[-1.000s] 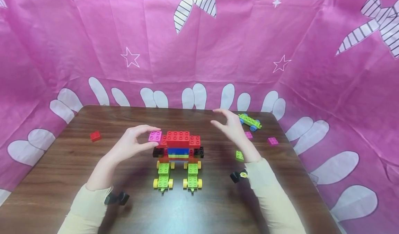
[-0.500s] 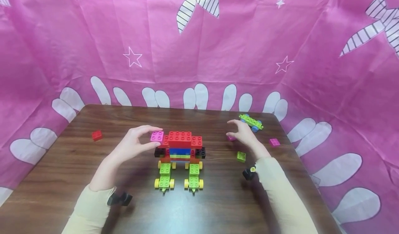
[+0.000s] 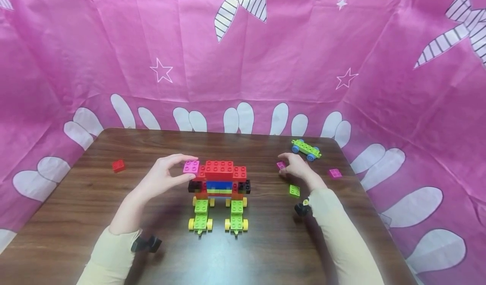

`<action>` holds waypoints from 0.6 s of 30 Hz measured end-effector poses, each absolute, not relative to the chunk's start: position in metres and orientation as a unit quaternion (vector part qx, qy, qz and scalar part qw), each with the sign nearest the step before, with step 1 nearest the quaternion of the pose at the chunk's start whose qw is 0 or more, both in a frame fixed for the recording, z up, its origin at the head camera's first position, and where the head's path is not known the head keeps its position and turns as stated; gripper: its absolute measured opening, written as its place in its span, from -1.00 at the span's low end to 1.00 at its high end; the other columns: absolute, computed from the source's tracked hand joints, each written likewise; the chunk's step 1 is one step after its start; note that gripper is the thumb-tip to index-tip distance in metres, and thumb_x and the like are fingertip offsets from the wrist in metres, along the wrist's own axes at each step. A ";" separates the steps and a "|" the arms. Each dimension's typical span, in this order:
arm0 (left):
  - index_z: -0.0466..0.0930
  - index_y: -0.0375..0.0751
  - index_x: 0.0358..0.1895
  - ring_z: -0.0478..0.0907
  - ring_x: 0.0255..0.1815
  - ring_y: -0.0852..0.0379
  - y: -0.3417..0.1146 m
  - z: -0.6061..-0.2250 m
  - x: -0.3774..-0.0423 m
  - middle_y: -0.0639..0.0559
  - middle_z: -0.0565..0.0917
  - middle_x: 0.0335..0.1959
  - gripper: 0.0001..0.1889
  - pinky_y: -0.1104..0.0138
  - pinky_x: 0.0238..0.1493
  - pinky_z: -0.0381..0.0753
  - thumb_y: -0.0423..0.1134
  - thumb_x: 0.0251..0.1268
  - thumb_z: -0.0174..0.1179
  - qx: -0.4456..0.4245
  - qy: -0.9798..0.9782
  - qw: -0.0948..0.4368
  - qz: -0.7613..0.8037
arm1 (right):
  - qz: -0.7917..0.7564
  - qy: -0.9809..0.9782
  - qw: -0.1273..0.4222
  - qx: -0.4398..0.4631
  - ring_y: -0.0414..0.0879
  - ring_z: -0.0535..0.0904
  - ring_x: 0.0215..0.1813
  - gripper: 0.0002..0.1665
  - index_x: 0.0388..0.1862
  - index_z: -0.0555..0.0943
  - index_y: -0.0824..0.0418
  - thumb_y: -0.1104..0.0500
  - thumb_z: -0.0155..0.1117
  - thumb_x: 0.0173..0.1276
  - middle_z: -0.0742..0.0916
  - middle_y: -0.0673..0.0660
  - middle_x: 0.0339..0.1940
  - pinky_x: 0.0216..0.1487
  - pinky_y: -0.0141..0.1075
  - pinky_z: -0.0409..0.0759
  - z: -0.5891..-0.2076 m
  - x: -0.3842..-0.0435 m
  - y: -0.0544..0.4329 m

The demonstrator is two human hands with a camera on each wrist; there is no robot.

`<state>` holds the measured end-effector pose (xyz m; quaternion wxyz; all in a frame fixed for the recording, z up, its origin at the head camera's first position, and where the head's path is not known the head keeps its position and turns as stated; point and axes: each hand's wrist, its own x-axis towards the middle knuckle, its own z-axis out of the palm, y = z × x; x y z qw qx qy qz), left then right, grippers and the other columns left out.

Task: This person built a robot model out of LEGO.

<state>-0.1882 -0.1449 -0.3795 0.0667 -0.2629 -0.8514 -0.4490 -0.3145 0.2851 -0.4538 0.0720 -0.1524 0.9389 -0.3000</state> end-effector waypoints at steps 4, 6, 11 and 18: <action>0.60 -0.09 0.17 0.57 0.16 0.02 -0.145 -0.380 -0.188 0.00 0.66 0.12 -0.51 0.01 0.15 0.59 -0.14 0.14 0.42 -0.264 -0.851 0.067 -0.449 | -0.271 0.946 0.083 -0.157 0.26 0.53 0.13 -0.28 0.27 0.45 0.45 0.29 0.44 0.11 0.60 0.46 0.15 0.23 0.12 0.46 -0.457 -0.320 0.286; 0.60 -0.09 0.17 0.57 0.16 0.02 -0.145 -0.380 -0.187 0.00 0.67 0.12 -0.51 0.01 0.15 0.60 -0.15 0.14 0.42 -0.267 -0.851 0.070 -0.448 | -0.255 0.949 0.084 -0.163 0.22 0.55 0.06 -0.30 0.24 0.48 0.44 0.30 0.44 0.10 0.63 0.45 0.09 0.18 0.10 0.49 -0.458 -0.322 0.286; 0.60 -0.13 0.17 0.58 0.14 0.02 -0.144 -0.381 -0.188 -0.02 0.67 0.11 -0.52 0.06 0.13 0.62 -0.17 0.14 0.42 -0.271 -0.849 0.076 -0.446 | -0.223 0.957 0.082 -0.165 0.15 0.56 -0.03 -0.38 0.20 0.54 0.36 0.31 0.42 0.10 0.66 0.40 0.01 0.08 0.04 0.54 -0.460 -0.325 0.286; 0.61 -0.11 0.16 0.59 0.13 0.02 -0.143 -0.380 -0.188 -0.02 0.67 0.11 -0.53 0.05 0.12 0.62 -0.17 0.15 0.41 -0.268 -0.851 0.077 -0.446 | -0.222 0.958 0.074 -0.164 0.17 0.57 -0.03 -0.46 0.14 0.59 0.36 0.35 0.38 0.11 0.67 0.39 -0.01 0.08 0.05 0.54 -0.460 -0.327 0.287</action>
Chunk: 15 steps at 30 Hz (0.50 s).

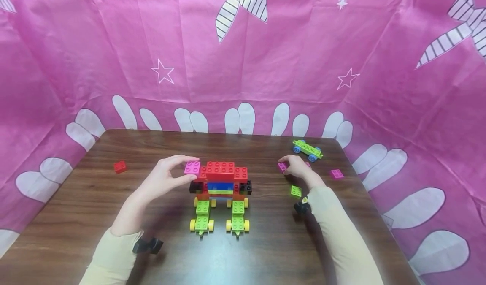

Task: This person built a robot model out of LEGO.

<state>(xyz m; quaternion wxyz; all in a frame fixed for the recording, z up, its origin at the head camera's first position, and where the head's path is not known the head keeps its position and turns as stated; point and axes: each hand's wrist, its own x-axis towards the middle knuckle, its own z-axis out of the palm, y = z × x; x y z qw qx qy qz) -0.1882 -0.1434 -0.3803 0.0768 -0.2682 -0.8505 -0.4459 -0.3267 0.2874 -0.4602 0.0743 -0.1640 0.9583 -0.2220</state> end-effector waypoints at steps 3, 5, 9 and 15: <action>0.60 -0.10 0.17 0.58 0.13 0.03 -0.144 -0.380 -0.188 -0.01 0.67 0.12 -0.52 0.03 0.11 0.62 -0.16 0.15 0.41 -0.264 -0.851 0.073 -0.449 | -0.226 0.957 0.074 -0.167 0.18 0.57 -0.01 -0.47 0.12 0.59 0.37 0.34 0.39 0.12 0.68 0.39 -0.03 0.11 0.07 0.52 -0.460 -0.327 0.286; 0.60 -0.10 0.17 0.58 0.13 0.02 -0.144 -0.380 -0.188 -0.02 0.66 0.12 -0.52 0.01 0.11 0.62 -0.17 0.15 0.41 -0.265 -0.850 0.073 -0.449 | -0.231 0.957 0.073 -0.162 0.19 0.57 0.01 -0.48 0.12 0.59 0.37 0.31 0.40 0.14 0.68 0.38 -0.02 0.12 0.08 0.51 -0.460 -0.327 0.286; 0.60 -0.12 0.17 0.58 0.12 0.00 -0.143 -0.380 -0.188 -0.04 0.67 0.11 -0.52 -0.02 0.10 0.62 -0.18 0.14 0.41 -0.267 -0.848 0.077 -0.451 | -0.242 0.955 0.058 -0.162 0.17 0.58 0.01 -0.50 0.10 0.61 0.35 0.23 0.44 0.16 0.69 0.35 -0.02 0.10 0.07 0.52 -0.459 -0.325 0.285; 0.60 -0.15 0.17 0.59 0.11 -0.01 -0.143 -0.381 -0.187 -0.06 0.67 0.11 -0.52 0.00 0.09 0.63 -0.19 0.14 0.42 -0.273 -0.846 0.084 -0.450 | -0.282 0.947 0.017 -0.154 0.11 0.61 -0.04 -0.51 0.09 0.62 0.31 0.17 0.45 0.18 0.72 0.29 -0.08 0.06 0.02 0.57 -0.454 -0.320 0.277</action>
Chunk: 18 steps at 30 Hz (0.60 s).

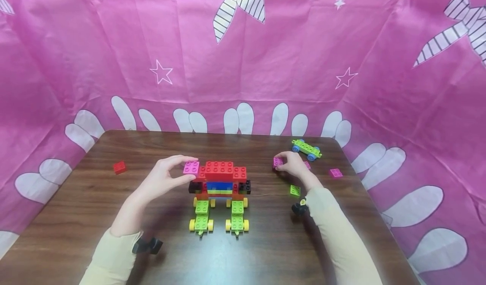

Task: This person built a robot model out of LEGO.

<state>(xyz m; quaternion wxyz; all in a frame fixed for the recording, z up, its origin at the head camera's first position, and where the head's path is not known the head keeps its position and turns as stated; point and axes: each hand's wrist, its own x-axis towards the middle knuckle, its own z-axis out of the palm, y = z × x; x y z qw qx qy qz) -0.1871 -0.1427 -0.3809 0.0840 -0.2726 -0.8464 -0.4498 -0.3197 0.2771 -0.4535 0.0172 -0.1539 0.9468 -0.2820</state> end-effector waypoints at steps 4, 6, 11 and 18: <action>0.61 -0.15 0.16 0.60 0.10 0.02 -0.143 -0.382 -0.188 -0.04 0.68 0.09 -0.53 0.07 0.09 0.64 -0.19 0.15 0.41 -0.276 -0.847 0.089 -0.445 | -0.313 0.938 -0.015 -0.151 0.14 0.61 0.01 -0.49 0.11 0.61 0.32 0.17 0.44 0.19 0.71 0.31 -0.04 0.10 0.04 0.55 -0.442 -0.316 0.264; 0.61 -0.16 0.15 0.61 0.09 0.03 -0.143 -0.382 -0.188 -0.04 0.69 0.08 -0.53 0.08 0.08 0.64 -0.19 0.15 0.42 -0.277 -0.847 0.092 -0.444 | -0.319 0.934 -0.033 -0.155 0.15 0.61 0.03 -0.48 0.12 0.61 0.32 0.18 0.44 0.18 0.71 0.32 -0.02 0.12 0.05 0.55 -0.435 -0.314 0.257; 0.59 -0.18 0.18 0.61 0.10 -0.01 -0.143 -0.382 -0.188 -0.08 0.68 0.10 -0.51 0.03 0.09 0.63 -0.20 0.15 0.41 -0.278 -0.845 0.093 -0.447 | -0.326 0.926 -0.073 -0.177 0.17 0.61 0.05 -0.48 0.11 0.62 0.32 0.20 0.46 0.15 0.70 0.33 0.00 0.13 0.05 0.55 -0.418 -0.311 0.236; 0.54 -0.16 0.25 0.60 0.14 -0.03 -0.143 -0.379 -0.187 -0.07 0.65 0.16 -0.43 0.05 0.10 0.63 -0.20 0.11 0.44 -0.277 -0.848 0.096 -0.442 | -0.362 0.907 -0.089 -0.198 0.15 0.61 0.08 -0.48 0.12 0.63 0.26 0.20 0.46 0.15 0.70 0.28 0.03 0.15 0.04 0.56 -0.388 -0.299 0.203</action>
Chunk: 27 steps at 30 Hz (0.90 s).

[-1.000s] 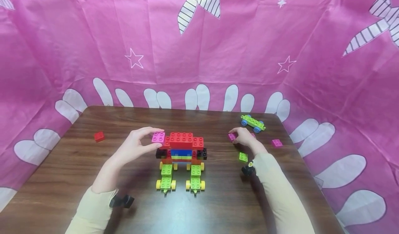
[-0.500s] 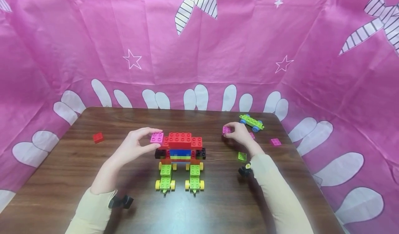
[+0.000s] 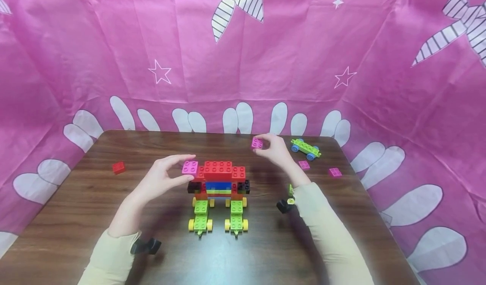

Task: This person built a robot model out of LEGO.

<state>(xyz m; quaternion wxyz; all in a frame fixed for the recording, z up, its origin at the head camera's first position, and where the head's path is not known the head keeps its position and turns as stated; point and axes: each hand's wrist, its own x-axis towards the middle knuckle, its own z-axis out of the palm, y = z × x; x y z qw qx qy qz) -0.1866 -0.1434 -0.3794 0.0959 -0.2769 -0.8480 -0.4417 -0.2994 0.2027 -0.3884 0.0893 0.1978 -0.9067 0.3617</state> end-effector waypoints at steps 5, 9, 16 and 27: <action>0.56 -0.18 0.23 0.62 0.10 -0.01 -0.147 -0.379 -0.187 -0.07 0.66 0.14 -0.43 0.01 0.11 0.61 -0.22 0.08 0.46 -0.278 -0.849 0.110 -0.435 | 0.387 -0.888 0.097 0.229 0.12 0.66 -0.01 -0.48 0.12 0.62 0.28 0.23 0.48 0.14 0.72 0.26 -0.02 0.08 -0.02 0.63 -0.363 -0.289 0.176; 0.56 -0.17 0.22 0.64 0.03 0.02 -0.150 -0.378 -0.188 -0.06 0.68 0.10 -0.46 -0.01 0.13 0.60 -0.23 0.12 0.43 -0.274 -0.848 0.123 -0.436 | 0.398 -0.873 0.102 0.263 0.09 0.63 -0.02 -0.46 0.12 0.63 0.28 0.24 0.49 0.12 0.71 0.25 -0.05 0.08 -0.04 0.63 -0.345 -0.278 0.158; 0.54 -0.22 0.23 0.66 0.00 -0.01 -0.154 -0.370 -0.190 -0.10 0.70 0.03 -0.51 0.03 0.05 0.65 -0.29 0.20 0.36 -0.274 -0.838 0.136 -0.452 | 0.420 -0.854 0.081 0.296 0.03 0.60 0.01 -0.46 0.12 0.64 0.25 0.21 0.51 0.13 0.71 0.20 -0.03 0.08 -0.08 0.64 -0.317 -0.257 0.125; 0.58 -0.21 0.17 0.66 -0.01 -0.06 -0.154 -0.345 -0.198 -0.10 0.71 0.01 -0.50 0.04 0.05 0.64 -0.29 0.11 0.43 -0.263 -0.830 0.205 -0.448 | 0.422 -0.840 0.050 0.338 -0.02 0.62 0.07 -0.45 0.13 0.64 0.23 0.16 0.52 0.13 0.73 0.13 0.02 0.13 -0.11 0.63 -0.308 -0.238 0.085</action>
